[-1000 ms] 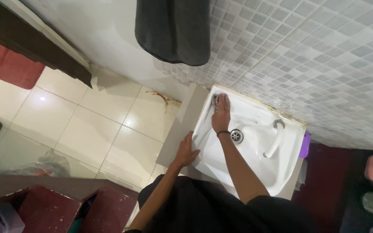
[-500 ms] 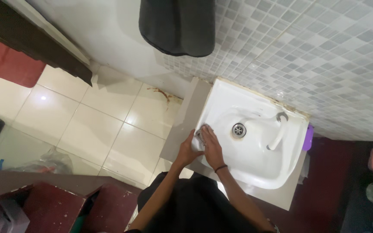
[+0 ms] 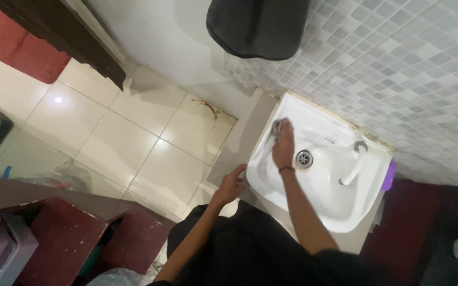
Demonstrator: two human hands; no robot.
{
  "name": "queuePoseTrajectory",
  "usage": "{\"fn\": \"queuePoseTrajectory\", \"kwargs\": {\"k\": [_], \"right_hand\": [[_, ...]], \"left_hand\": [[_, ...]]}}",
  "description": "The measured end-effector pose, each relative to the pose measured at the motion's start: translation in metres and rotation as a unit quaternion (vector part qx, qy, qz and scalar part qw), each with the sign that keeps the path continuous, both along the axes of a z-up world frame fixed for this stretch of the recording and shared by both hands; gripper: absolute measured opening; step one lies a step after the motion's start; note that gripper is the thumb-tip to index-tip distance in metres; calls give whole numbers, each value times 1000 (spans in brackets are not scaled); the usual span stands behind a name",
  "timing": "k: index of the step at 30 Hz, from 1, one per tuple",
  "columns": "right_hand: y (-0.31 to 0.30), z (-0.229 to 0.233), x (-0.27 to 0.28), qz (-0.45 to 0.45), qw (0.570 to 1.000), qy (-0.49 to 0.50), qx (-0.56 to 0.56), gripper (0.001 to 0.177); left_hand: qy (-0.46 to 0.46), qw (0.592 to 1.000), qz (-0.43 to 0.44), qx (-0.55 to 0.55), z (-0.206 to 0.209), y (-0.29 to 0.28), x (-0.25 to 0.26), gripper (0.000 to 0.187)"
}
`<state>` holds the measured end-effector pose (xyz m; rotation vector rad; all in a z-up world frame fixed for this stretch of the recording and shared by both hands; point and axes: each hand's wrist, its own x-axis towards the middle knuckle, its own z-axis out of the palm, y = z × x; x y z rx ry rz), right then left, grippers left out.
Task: The person scrubs a white bathroom sink using a cloth, focusing on the basin, drain, and faucet. They rinse the cloth under running water and wipe the surrounding tiled wall and countertop surfaces.
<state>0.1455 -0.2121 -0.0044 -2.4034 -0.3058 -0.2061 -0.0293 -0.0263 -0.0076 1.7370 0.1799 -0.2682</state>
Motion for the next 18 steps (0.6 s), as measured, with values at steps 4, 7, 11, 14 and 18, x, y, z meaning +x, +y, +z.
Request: {"fn": "queuePoseTrajectory", "kwargs": {"k": [4,7,11,14,18], "right_hand": [[31,2,-117,-13,996,37,86,72],[43,13,-170,54,998,29,21,65],[50,26,-173,67,997,-7,-41,65],[60,29,-151,17,999,5,-30,62],[59,32,-169,14,999,-8,-27,55]], "left_hand": [[-89,991,103,2,-14,4,-1,41],[-152,980,131,21,-17,7,1,38],[-139,980,141,12,-2,9,-2,45],[-123,983,135,-1,12,13,-6,43],[-155,978,126,51,18,5,-4,43]]}}
